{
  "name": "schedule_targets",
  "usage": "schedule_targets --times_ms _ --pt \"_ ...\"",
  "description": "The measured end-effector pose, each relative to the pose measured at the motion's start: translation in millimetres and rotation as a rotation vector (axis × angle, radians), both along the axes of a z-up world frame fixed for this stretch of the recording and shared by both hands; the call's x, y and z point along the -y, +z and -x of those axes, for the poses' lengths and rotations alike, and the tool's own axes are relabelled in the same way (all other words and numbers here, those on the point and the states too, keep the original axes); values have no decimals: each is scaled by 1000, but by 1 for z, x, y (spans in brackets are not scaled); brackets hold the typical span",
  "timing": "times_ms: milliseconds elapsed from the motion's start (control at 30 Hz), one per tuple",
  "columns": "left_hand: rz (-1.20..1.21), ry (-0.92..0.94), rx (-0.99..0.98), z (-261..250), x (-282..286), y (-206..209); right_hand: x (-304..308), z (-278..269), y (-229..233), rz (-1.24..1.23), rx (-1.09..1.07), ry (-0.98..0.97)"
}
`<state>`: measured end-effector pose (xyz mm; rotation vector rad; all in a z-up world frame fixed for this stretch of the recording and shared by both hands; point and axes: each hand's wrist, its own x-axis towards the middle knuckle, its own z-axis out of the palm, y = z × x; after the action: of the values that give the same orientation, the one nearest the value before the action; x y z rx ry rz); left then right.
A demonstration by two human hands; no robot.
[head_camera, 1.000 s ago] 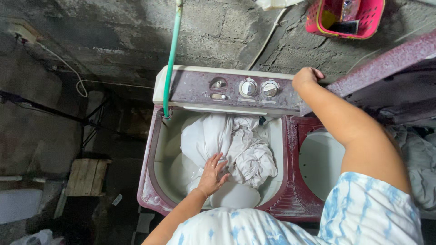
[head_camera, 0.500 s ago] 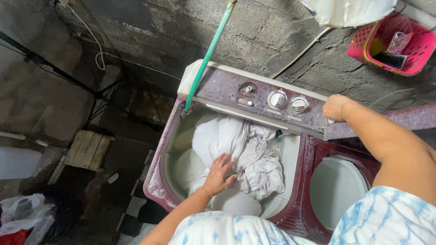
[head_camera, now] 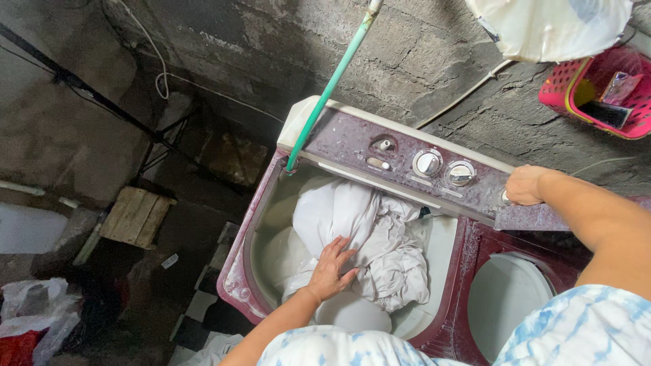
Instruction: The person washes white fabrics by hand in a basin, moves them between different washing machine tubs, and adjusts the control dials on the machines.
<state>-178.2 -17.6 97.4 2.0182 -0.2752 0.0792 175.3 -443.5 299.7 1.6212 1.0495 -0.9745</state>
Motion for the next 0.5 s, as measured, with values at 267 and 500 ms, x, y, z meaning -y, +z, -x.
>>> schedule_targets --times_ms 267,500 --pt "-3 5 -5 -2 0 3 13 -1 -1 1 46 -109" --pt "0 17 -13 -3 -1 7 16 2 5 11 102 -208"
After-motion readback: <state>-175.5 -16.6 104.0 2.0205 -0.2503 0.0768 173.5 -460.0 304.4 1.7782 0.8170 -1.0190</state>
